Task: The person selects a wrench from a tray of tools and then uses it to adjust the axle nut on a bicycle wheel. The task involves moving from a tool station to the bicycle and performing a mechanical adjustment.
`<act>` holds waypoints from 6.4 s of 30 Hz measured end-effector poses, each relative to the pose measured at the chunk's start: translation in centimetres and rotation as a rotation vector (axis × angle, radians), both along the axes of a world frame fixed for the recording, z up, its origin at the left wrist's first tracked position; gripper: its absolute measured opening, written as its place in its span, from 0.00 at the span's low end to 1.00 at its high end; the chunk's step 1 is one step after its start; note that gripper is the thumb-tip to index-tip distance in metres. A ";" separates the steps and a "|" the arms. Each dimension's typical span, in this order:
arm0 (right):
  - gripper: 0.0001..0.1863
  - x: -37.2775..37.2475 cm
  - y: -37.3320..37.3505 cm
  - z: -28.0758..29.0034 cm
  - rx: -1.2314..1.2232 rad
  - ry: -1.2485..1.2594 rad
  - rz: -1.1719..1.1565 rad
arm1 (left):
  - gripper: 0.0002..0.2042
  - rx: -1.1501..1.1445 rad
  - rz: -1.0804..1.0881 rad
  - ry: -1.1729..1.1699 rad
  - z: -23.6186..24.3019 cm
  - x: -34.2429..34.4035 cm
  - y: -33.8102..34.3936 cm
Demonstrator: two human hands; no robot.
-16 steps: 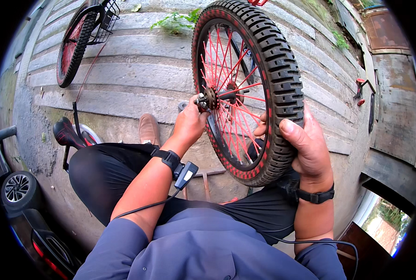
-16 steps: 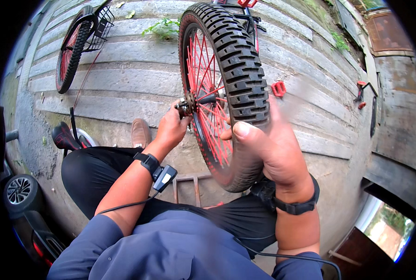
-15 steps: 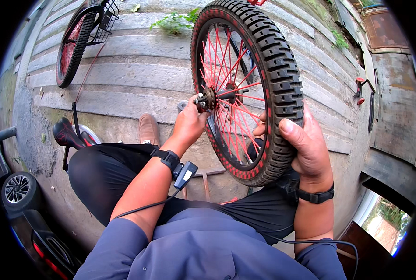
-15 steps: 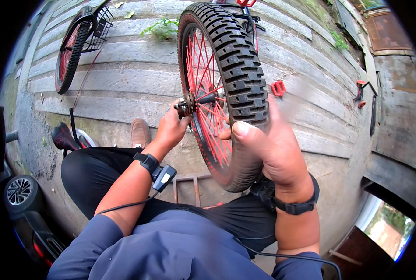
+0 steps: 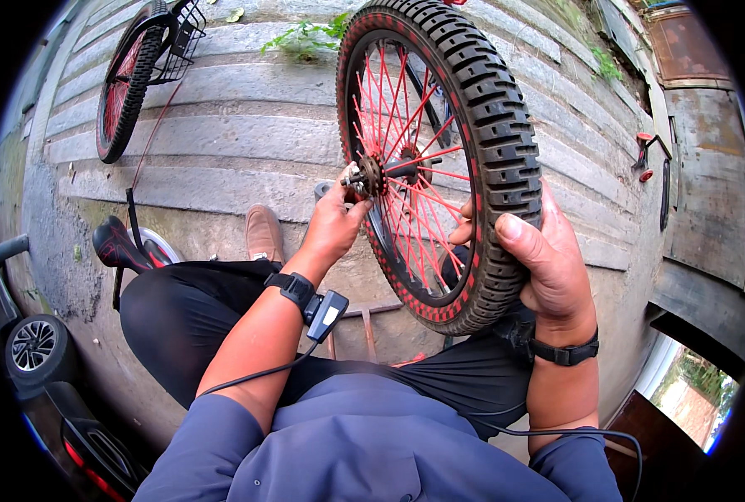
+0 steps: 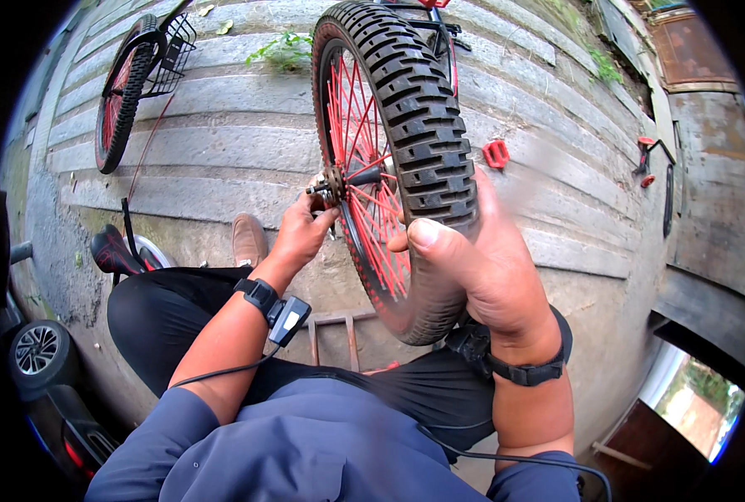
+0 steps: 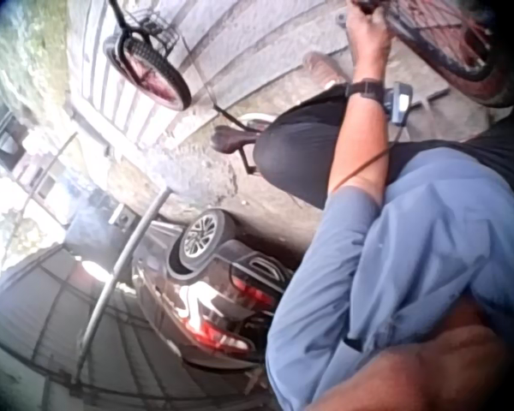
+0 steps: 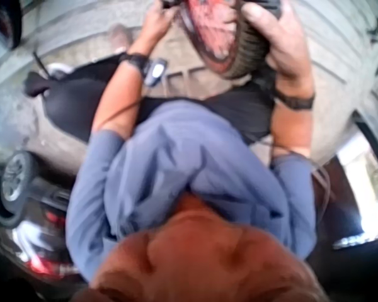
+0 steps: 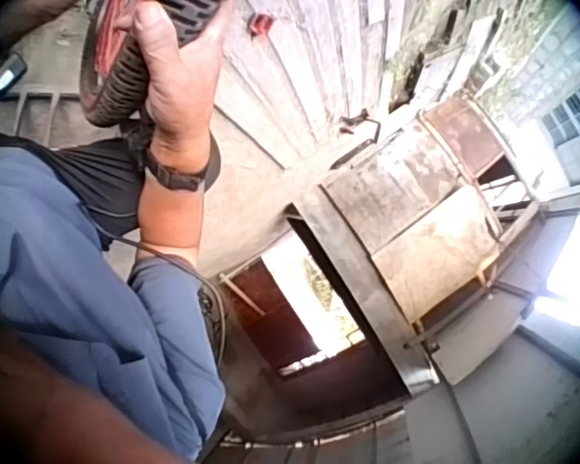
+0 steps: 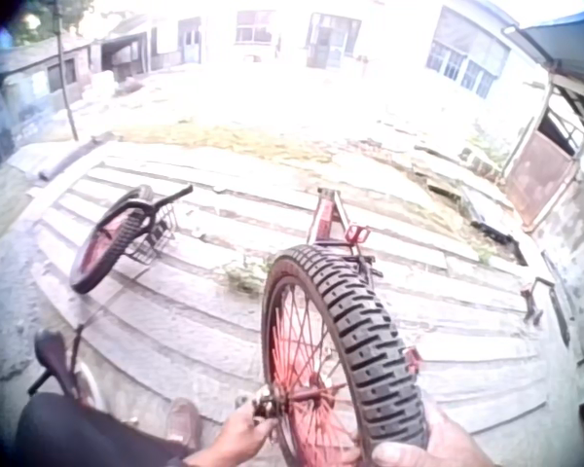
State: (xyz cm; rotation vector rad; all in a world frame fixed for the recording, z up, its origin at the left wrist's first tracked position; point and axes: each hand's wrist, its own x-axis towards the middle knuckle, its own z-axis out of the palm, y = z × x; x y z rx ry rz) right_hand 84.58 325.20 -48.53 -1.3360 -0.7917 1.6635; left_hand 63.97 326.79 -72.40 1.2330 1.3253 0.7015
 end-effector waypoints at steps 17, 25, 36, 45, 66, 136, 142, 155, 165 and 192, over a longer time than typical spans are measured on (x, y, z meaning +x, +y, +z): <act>0.33 -0.1 0.1 -0.1 0.010 -0.021 0.040 | 0.29 0.082 -0.015 -0.094 -1.7 -0.6 0.1; 0.33 -0.1 0.0 -0.1 0.010 0.000 0.016 | 0.30 -0.027 -0.093 -0.256 0.1 -1.1 1.2; 0.32 -0.3 0.1 0.0 -0.007 -0.016 0.006 | 0.28 -0.175 -0.056 -0.469 0.7 -0.8 1.4; 0.32 -0.1 0.2 -0.2 0.016 -0.030 0.032 | 0.26 -0.290 -0.029 -0.494 1.9 -0.6 0.9; 0.35 -0.5 0.1 0.0 0.023 -0.068 0.036 | 0.27 -0.232 0.020 -0.505 0.2 -1.1 0.9; 0.33 -1.1 0.1 0.0 0.025 -0.101 0.041 | 0.16 -0.185 0.242 -0.272 2.8 -0.6 0.9; 0.37 -1.2 0.1 0.0 0.001 -0.022 0.011 | 0.15 -0.340 0.278 -0.374 3.7 -0.6 1.4; 0.36 -1.4 0.0 -0.1 0.031 -0.011 0.048 | 0.14 -0.508 0.332 -0.483 4.8 -1.1 2.1; 0.35 -1.8 0.1 0.2 0.034 0.019 0.084 | 0.14 -0.592 0.313 -0.492 5.2 -1.7 2.7; 0.38 -2.4 -0.2 -0.9 0.193 -0.109 0.166 | 0.16 -0.708 0.322 -0.510 1.4 -3.3 2.9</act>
